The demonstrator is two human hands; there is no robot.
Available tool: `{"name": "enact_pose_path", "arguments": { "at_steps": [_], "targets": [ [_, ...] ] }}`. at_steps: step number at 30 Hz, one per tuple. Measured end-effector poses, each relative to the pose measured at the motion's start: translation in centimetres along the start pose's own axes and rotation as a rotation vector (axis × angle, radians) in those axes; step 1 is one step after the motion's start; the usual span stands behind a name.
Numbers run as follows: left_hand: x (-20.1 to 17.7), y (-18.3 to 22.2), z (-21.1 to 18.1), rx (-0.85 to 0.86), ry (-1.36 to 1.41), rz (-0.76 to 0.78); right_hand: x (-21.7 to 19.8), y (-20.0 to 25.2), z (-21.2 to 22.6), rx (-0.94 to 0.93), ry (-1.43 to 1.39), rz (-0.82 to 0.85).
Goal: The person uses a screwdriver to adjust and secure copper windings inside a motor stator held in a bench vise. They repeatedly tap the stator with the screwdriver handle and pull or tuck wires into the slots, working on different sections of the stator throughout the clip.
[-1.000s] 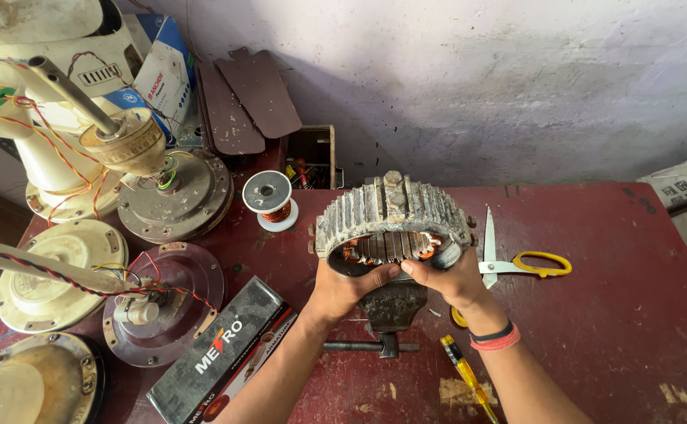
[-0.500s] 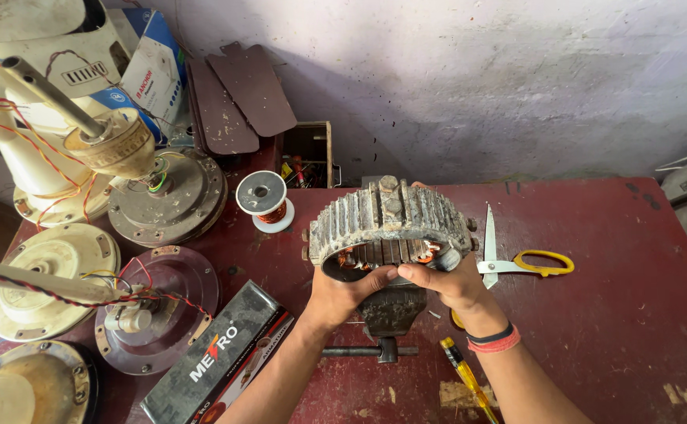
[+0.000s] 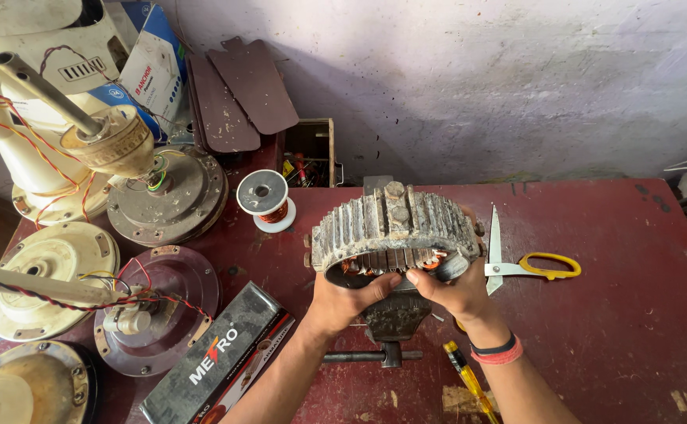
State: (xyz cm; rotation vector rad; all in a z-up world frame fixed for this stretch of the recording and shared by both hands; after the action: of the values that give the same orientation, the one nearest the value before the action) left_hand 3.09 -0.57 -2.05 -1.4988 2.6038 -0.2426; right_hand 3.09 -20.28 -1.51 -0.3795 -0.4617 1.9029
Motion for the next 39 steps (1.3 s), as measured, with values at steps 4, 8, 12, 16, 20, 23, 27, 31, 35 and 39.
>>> {"name": "enact_pose_path", "arguments": {
  "at_steps": [4,8,12,16,20,23,27,31,35,39],
  "targets": [
    [0.0,0.1,-0.2,0.076,0.039,0.01,-0.4,0.2,-0.2,0.014,0.121,0.057],
    [0.0,0.0,-0.6,0.101,-0.033,0.015,-0.9,0.4,-0.4,0.005,0.237,0.076],
    [-0.1,0.1,-0.8,0.065,-0.019,0.015,-0.8,0.3,-0.3,-0.019,0.383,0.084],
    [0.2,0.1,-0.9,0.021,-0.017,-0.006,-0.6,-0.2,0.5,-0.076,0.406,0.093],
    [0.7,0.3,-1.3,-0.019,-0.006,-0.05,-0.5,-0.9,2.0,-0.261,0.729,0.124],
    [1.3,0.3,-1.8,-0.019,-0.142,-0.091,-0.9,-1.3,2.4,-0.236,0.577,0.121],
    [2.4,0.7,-2.4,0.088,-0.069,-0.181,-1.5,-1.2,1.9,-0.041,0.218,0.167],
    [3.0,0.6,-2.2,0.113,-0.007,-0.216,-2.4,-0.9,1.0,0.094,0.023,0.185],
    [3.1,0.6,-1.9,0.075,-0.032,-0.189,-2.1,0.2,0.5,0.215,-0.107,0.106],
    [3.2,0.9,-2.5,0.134,-0.045,-0.226,-0.2,1.0,1.0,0.146,-0.251,-0.006]
  ]
}}
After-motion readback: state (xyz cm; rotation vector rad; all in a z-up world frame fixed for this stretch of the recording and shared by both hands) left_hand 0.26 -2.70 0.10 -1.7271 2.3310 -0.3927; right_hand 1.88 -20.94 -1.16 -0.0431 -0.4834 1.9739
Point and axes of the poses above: each hand's wrist, its own y-axis away from the middle knuckle, its own x-axis out of the palm, z = x × y, the point moved 2 cm from there along -y, towards the middle knuckle, and after that the axes turned 14 degrees about z, right-handed, at the moved point
